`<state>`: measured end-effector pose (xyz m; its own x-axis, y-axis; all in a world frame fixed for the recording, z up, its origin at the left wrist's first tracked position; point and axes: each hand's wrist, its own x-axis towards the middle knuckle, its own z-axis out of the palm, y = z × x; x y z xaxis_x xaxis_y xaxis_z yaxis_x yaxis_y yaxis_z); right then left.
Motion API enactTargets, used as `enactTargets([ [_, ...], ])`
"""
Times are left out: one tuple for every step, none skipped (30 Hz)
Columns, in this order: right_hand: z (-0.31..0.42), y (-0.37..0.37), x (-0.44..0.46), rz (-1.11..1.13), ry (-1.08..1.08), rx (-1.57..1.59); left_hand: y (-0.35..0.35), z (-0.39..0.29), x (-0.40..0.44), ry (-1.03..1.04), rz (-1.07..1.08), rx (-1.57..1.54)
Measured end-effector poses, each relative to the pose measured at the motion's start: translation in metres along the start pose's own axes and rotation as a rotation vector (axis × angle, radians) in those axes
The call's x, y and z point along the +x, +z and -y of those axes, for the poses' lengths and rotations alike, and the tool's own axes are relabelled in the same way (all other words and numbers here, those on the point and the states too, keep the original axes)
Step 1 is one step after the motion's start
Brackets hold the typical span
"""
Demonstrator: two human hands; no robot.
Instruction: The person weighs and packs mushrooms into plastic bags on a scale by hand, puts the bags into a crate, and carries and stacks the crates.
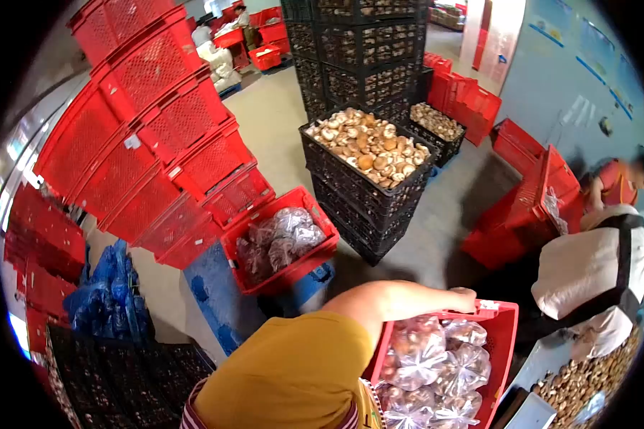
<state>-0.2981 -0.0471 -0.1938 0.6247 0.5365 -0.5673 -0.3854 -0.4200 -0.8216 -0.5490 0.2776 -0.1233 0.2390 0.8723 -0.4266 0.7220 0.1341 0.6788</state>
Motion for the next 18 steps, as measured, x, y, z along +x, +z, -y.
enactTargets([
  [0.005, 0.004, 0.001, 0.019, -0.016, -0.024, -0.015, 0.016, -0.024, -0.018, -0.037, -0.023],
  [0.008, 0.007, 0.001, 0.04, -0.034, -0.049, -0.025, 0.035, -0.041, -0.005, -0.089, -0.053],
  [0.012, 0.011, 0.0, 0.062, -0.054, -0.083, -0.035, 0.054, -0.06, 0.005, -0.14, -0.085],
  [0.017, 0.013, -0.001, 0.083, -0.076, -0.121, -0.05, 0.071, -0.082, -0.041, -0.091, -0.116],
  [0.021, 0.016, -0.004, 0.103, -0.098, -0.153, -0.052, 0.1, -0.096, -0.037, -0.16, -0.159],
  [0.023, 0.021, -0.006, 0.127, -0.124, -0.183, -0.057, 0.125, -0.116, -0.049, -0.222, -0.208],
  [0.028, 0.025, -0.01, 0.154, -0.146, -0.214, -0.067, 0.142, -0.149, -0.119, -0.314, -0.217],
  [0.033, 0.031, -0.018, 0.181, -0.174, -0.251, -0.075, 0.162, -0.183, -0.148, -0.404, -0.247],
  [0.035, 0.037, -0.022, 0.215, -0.197, -0.282, -0.089, 0.173, -0.224, -0.22, -0.446, -0.268],
  [0.038, 0.047, -0.031, 0.268, -0.238, -0.334, -0.08, 0.229, -0.26, -0.279, -0.64, -0.318],
  [0.039, 0.052, -0.041, 0.305, -0.267, -0.361, -0.078, 0.259, -0.295, -0.3, -0.656, -0.335],
  [0.042, 0.06, -0.05, 0.345, -0.289, -0.391, -0.083, 0.271, -0.34, -0.37, -0.699, -0.337],
  [0.043, 0.069, -0.059, 0.389, -0.31, -0.431, -0.074, 0.296, -0.371, -0.36, -0.826, -0.392],
  [0.044, 0.079, -0.069, 0.44, -0.331, -0.465, -0.069, 0.314, -0.411, -0.409, -0.882, -0.424],
  [0.048, 0.091, -0.081, 0.489, -0.349, -0.508, -0.063, 0.325, -0.451, -0.48, -0.928, -0.476],
  [0.047, 0.106, -0.089, 0.556, -0.361, -0.55, -0.049, 0.35, -0.483, -0.501, -0.982, -0.52],
  [0.045, 0.119, -0.1, 0.623, -0.372, -0.586, -0.023, 0.388, -0.511, -0.547, -1.078, -0.478],
  [0.042, 0.133, -0.108, 0.701, -0.371, -0.626, -0.016, 0.378, -0.56, -0.655, -1.13, -0.527],
])
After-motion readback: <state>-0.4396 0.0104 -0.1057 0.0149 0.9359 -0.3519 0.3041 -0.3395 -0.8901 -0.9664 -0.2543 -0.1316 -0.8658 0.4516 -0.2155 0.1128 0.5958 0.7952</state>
